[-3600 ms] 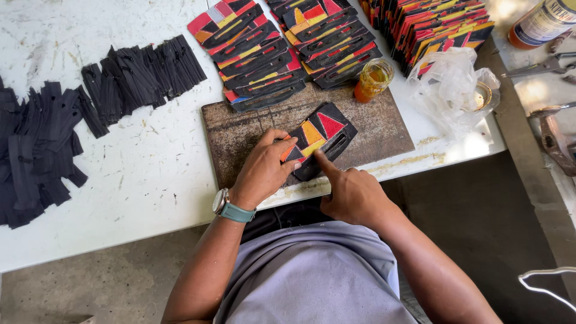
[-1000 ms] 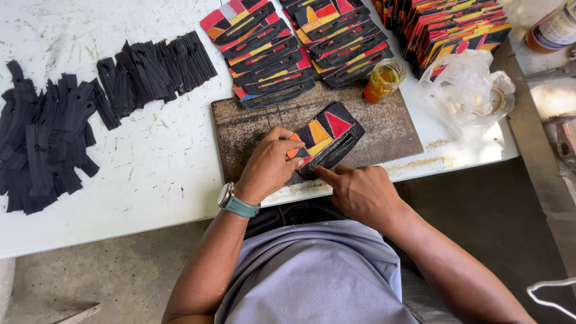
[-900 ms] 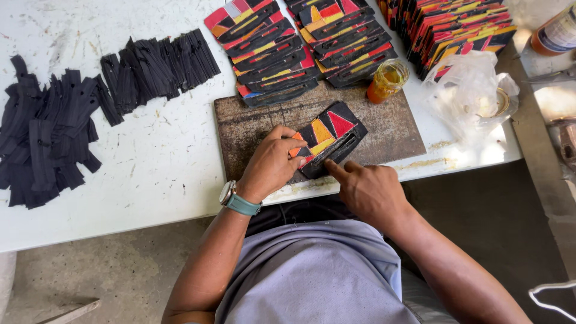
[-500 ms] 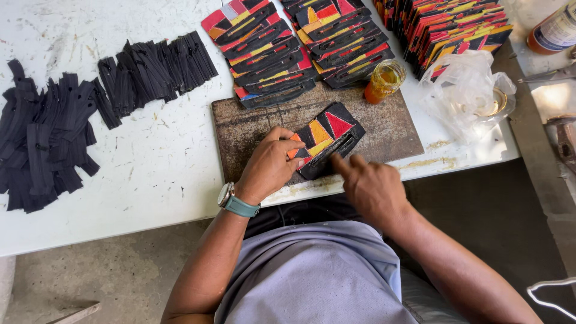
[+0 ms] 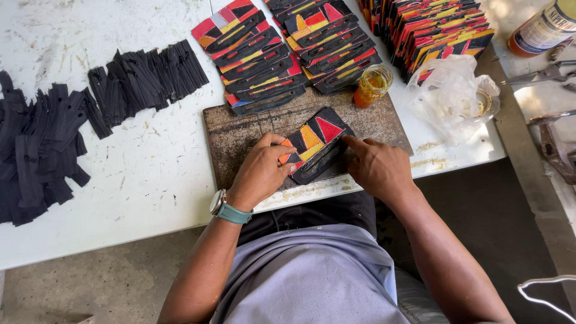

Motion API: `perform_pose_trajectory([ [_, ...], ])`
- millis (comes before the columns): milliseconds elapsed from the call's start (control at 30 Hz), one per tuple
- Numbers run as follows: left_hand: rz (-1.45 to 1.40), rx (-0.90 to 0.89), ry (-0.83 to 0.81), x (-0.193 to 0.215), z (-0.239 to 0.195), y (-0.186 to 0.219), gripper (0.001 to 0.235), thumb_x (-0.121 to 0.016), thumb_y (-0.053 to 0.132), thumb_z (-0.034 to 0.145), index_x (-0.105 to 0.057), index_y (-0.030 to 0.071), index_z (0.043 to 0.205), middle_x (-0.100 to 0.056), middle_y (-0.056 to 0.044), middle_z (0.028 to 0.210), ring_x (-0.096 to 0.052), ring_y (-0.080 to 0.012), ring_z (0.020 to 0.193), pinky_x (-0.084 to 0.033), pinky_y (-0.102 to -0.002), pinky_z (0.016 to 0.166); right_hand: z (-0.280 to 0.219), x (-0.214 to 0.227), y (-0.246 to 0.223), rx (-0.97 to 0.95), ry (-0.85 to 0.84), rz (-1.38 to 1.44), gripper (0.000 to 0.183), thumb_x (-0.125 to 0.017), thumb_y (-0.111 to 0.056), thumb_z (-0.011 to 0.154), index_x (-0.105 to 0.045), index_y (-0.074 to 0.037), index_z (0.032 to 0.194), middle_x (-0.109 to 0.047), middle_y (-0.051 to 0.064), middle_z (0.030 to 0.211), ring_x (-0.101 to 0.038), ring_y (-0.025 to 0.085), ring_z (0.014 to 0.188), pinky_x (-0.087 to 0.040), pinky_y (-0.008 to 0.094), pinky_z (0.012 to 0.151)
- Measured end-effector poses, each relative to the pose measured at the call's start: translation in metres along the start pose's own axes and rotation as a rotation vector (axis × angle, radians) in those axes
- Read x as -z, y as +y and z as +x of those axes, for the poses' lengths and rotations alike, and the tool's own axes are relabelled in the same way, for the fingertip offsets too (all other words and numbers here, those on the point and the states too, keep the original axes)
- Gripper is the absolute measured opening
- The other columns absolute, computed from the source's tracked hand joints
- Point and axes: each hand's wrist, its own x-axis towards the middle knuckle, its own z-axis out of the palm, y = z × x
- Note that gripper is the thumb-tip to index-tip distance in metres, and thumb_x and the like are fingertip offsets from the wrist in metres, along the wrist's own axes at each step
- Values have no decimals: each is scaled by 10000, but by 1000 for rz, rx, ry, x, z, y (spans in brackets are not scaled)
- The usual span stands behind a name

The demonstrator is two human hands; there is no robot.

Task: The person repeatedly applies a viscous substance from a small jar onto the edges of small patterned pouches using a finger. They handle each pouch one at a time, spread the substance along seams, and place the finished pouches into a growing stack on the table.

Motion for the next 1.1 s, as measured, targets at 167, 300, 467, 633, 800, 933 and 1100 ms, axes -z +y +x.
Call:
perform_pose_trajectory([
  [167,9,3,-3,1,-2,1,371,-847,85,767,-760,15,1120,-630,-147,1202,-669,-316,1046,-529,-393,951,2,-6,-10,2,-2,-18,513,-659,-271,878,-618,-242,1388,-728,85,958,-707,357,720,-560,486,617],
  [300,-12,32,-5,2,-2,5,393,-838,85,775,-744,23,1152,-634,-137,1217,-676,-297,1054,-541,-370,951,-5,-7,-27,88,-61,-57,564,-652,-257,872,-583,-180,1427,-702,100,900,-701,324,675,-555,459,572],
  [467,-90,80,103,3,-7,19,618,-809,42,752,-598,-5,1332,-642,-168,1231,-694,-299,964,-563,-388,860,-22,-10,-32,238,124,222,403,-691,-169,794,-708,-154,1196,-706,77,876,-689,305,708,-536,433,598],
  [633,-184,21,276,16,-5,19,355,-687,24,914,-644,66,1264,-793,-126,1121,-780,-196,864,-606,-337,700,-34,-2,-10,11,266,604,354,-711,-75,811,-721,-87,1164,-610,47,754,-589,156,584,-501,305,572],
  [800,-380,-102,529,43,66,-25,171,-660,49,1042,-609,17,1203,-732,-123,1090,-704,-141,888,-613,-274,636,-37,-1,9,-90,358,717,356,-733,-88,829,-714,-73,1185,-565,-7,733,-514,87,603,-466,250,574],
  [933,-487,-117,528,41,170,-51,244,-683,12,958,-590,20,1184,-731,-105,991,-726,-119,807,-606,-271,564,-27,2,12,-116,407,714,357,-752,-96,817,-725,-74,1172,-574,0,748,-526,92,614,-478,249,589],
  [1100,-377,93,491,11,267,-78,251,-703,23,923,-636,27,1165,-731,-122,881,-730,-183,702,-594,-318,537,-2,26,29,-125,529,490,432,-811,-114,766,-737,-89,1191,-606,85,932,-577,192,769,-513,324,729],
])
